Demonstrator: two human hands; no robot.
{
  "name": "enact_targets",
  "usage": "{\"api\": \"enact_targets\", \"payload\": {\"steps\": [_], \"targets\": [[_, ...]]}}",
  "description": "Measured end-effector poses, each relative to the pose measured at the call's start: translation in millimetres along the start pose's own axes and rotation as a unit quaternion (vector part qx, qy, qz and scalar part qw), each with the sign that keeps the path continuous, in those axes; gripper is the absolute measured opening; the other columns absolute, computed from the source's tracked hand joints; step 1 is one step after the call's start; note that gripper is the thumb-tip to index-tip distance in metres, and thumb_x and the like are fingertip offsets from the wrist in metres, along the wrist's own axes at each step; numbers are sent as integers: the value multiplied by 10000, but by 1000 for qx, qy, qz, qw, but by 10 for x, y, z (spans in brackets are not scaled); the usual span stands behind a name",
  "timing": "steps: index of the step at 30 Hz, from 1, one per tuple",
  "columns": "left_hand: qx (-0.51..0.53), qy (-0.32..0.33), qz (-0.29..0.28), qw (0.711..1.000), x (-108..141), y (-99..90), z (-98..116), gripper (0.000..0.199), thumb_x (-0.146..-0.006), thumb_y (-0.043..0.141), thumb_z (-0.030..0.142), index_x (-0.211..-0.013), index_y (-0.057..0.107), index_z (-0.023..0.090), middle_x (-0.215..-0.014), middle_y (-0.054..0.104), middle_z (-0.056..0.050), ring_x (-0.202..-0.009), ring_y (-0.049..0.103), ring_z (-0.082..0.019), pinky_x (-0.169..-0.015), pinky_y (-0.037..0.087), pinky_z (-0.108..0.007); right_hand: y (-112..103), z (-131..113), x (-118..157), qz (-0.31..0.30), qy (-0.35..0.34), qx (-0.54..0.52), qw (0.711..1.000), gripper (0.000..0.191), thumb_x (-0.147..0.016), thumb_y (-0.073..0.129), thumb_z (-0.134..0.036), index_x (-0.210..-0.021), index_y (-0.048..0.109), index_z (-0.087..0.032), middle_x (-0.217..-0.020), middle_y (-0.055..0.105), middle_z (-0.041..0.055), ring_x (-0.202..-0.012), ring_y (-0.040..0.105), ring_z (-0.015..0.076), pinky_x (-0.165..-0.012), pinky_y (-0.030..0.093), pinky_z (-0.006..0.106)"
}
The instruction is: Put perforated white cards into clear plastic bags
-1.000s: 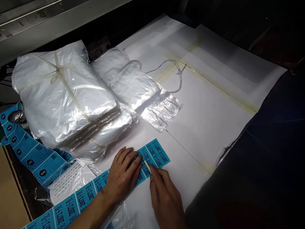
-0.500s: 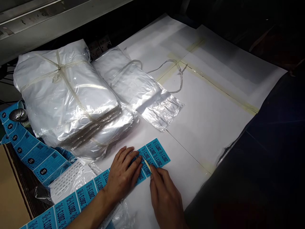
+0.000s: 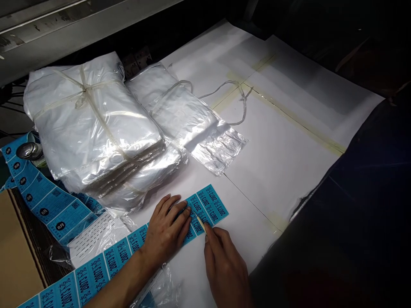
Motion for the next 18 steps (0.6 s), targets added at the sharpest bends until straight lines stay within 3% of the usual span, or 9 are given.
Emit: {"api": "enact_targets", "payload": {"steps": [18], "targets": [[-4, 6, -5, 1000, 19, 17, 3, 273, -814, 619, 126, -1086, 603, 139, -1093, 641, -89, -1174, 477, -259, -1050, 381, -511, -49, 95, 189, -9, 0, 22, 1000, 364, -939, 389, -202, -1271, 537, -184, -975, 637, 97, -820, 664, 176, -594, 559, 257]]}}
Point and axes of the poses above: each hand's wrist, its own x-axis away from the middle knuckle, its own y-axis out of the palm, z = x × y, the point moved 5 cm from there along -x, towards the middle knuckle
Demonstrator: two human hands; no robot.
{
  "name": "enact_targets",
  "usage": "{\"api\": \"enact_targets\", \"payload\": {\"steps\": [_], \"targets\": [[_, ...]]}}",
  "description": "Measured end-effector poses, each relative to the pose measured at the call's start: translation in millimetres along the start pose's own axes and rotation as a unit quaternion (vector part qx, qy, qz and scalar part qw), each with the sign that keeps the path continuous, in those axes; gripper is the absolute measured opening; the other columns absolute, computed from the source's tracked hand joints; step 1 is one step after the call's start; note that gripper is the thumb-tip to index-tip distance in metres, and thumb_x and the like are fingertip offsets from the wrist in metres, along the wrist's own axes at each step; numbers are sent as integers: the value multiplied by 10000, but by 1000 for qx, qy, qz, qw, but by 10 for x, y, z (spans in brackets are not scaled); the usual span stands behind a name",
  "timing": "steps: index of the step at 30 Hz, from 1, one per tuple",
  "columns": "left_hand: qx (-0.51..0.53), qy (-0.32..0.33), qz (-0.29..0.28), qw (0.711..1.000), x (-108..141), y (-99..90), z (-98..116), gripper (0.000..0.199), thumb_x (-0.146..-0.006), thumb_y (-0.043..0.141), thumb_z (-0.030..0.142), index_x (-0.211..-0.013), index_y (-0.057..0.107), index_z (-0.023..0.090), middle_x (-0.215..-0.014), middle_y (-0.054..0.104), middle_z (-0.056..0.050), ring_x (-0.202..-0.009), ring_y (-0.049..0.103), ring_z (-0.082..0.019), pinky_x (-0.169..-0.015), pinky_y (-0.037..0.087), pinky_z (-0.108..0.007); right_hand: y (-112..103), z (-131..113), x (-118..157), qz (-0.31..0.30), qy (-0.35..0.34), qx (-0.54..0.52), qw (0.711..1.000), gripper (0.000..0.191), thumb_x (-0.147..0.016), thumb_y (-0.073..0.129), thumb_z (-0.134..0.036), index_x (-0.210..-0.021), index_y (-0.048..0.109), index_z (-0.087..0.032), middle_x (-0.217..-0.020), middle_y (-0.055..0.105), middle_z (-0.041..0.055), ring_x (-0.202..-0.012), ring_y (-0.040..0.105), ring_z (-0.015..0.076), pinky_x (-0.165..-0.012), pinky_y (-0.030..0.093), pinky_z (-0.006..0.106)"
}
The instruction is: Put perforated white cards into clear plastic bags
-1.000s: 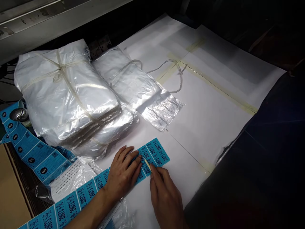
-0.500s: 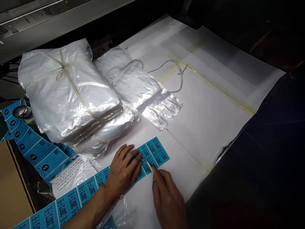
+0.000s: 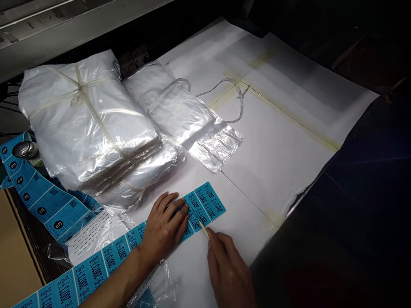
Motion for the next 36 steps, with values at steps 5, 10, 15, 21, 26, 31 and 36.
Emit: {"api": "enact_targets", "payload": {"steps": [5, 10, 15, 21, 26, 31, 36], "targets": [[-2, 4, 3, 1000, -4, 5, -6, 272, -811, 626, 128, -1082, 605, 134, -1093, 641, -89, -1178, 474, -259, -1052, 379, -507, -38, 19, 50, 1, -4, 2, 1000, 358, -938, 380, -189, -1248, 558, -161, -973, 643, 109, -821, 669, 173, -604, 573, 248], [-5, 3, 7, 1000, 1, -1, -6, 272, -809, 631, 134, -1079, 605, 141, -1086, 643, -82, -1172, 479, -256, -1053, 379, -504, -71, 53, 110, 8, -11, 15, 1000, 357, -941, 363, -195, -1221, 580, -153, -961, 649, 117, -790, 673, 167, -584, 575, 235], [-6, 5, 8, 1000, 1, -4, 3, 268, -813, 624, 137, -1080, 603, 145, -1089, 642, -82, -1166, 483, -257, -1047, 385, -504, -68, 132, 260, -1, -19, 25, 1000, 358, -935, 373, -185, -1233, 570, -157, -977, 654, 124, -841, 677, 181, -621, 576, 231], [-10, 4, 7, 1000, 13, 1, -11, 271, -815, 624, 144, -1085, 602, 149, -1092, 642, -81, -1178, 476, -259, -1047, 386, -505, -37, 245, 442, -39, -16, 33, 999, 378, -931, 397, -204, -1286, 521, -171, -1040, 645, 128, -846, 674, 172, -625, 572, 208], [-14, 9, 8, 1000, 20, -5, -5, 265, -814, 625, 142, -1078, 607, 146, -1081, 645, -83, -1172, 482, -258, -1046, 390, -506, -64, 253, 517, -32, 7, 25, 999, 374, -938, 394, -215, -1289, 521, -185, -1032, 643, 124, -836, 670, 172, -623, 578, 214], [-19, 14, 9, 1000, 0, 6, 3, 269, -815, 620, 140, -1083, 610, 137, -1079, 646, -87, -1169, 485, -258, -1047, 392, -499, -62, 268, 583, -34, 34, 22, 999, 360, -945, 389, -246, -1266, 547, -201, -1036, 648, 111, -833, 674, 170, -614, 582, 218], [-50, 14, -52, 997, 69, -32, 12, 340, -854, 556, 185, -1192, 558, 143, -1201, 603, -96, -1250, 422, -269, -1095, 334, -524, -109, 278, 649, -20, 43, -1, 999, 357, -940, 391, -227, -1255, 560, -221, -1066, 647, 104, -847, 679, 176, -620, 585, 221]]}}
Point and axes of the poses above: each hand's wrist, its own x-axis away from the middle knuckle, its own y-axis out of the palm, z = x × y, the point moved 5 cm from there along -x, towards the middle knuckle
